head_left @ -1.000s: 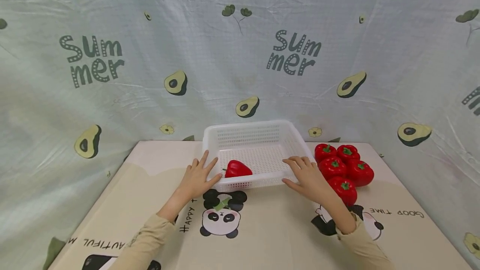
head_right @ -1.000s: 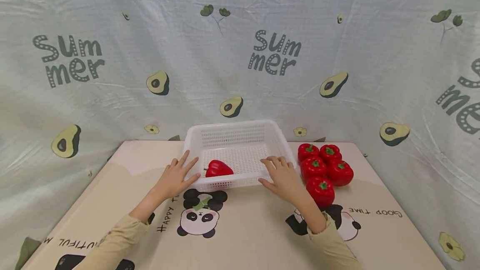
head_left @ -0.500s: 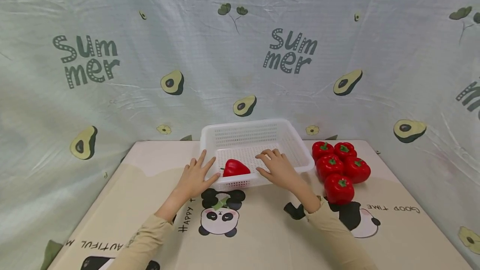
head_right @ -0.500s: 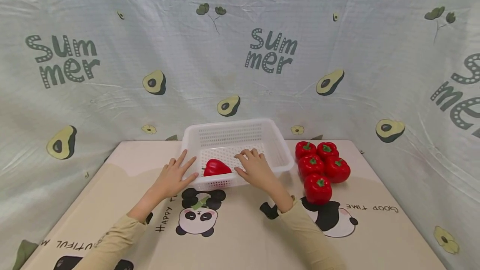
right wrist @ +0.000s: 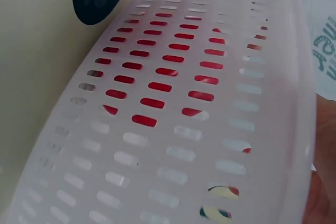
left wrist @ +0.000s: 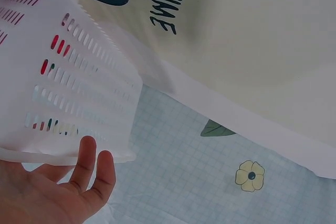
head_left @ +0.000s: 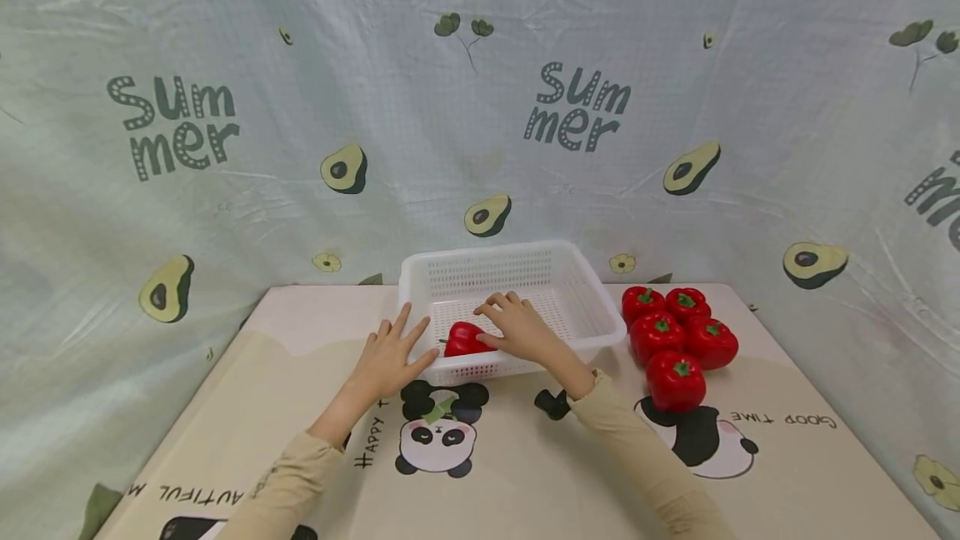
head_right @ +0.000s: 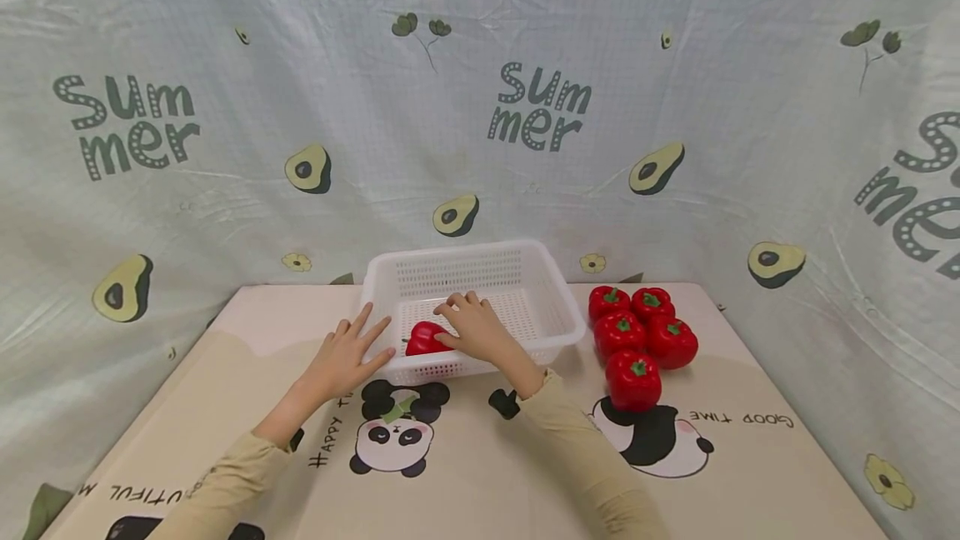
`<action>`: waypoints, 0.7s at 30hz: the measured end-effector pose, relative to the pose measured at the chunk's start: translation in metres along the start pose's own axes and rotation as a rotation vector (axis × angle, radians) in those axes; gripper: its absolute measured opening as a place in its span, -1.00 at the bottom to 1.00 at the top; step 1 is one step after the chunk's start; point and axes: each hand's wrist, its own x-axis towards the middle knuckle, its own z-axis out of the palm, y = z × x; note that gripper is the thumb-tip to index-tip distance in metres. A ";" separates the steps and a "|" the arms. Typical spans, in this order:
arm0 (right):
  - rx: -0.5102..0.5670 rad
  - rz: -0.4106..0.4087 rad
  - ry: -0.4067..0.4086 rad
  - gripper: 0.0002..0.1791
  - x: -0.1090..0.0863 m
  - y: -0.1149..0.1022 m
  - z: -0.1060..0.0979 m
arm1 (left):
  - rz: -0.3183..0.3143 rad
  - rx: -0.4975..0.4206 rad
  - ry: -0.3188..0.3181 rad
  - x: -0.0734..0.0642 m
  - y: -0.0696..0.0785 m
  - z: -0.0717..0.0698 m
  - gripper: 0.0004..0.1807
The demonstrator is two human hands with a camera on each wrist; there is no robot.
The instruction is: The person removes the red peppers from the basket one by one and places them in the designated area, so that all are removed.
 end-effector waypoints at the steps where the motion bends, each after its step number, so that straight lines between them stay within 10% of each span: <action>1: 0.008 -0.002 -0.014 -0.61 0.002 -0.001 0.001 | 0.003 0.003 0.002 0.000 0.000 0.000 -0.34; 21: -0.006 -0.014 -0.214 -0.46 0.026 -0.006 0.010 | -0.002 0.002 0.012 -0.001 0.001 0.001 -0.34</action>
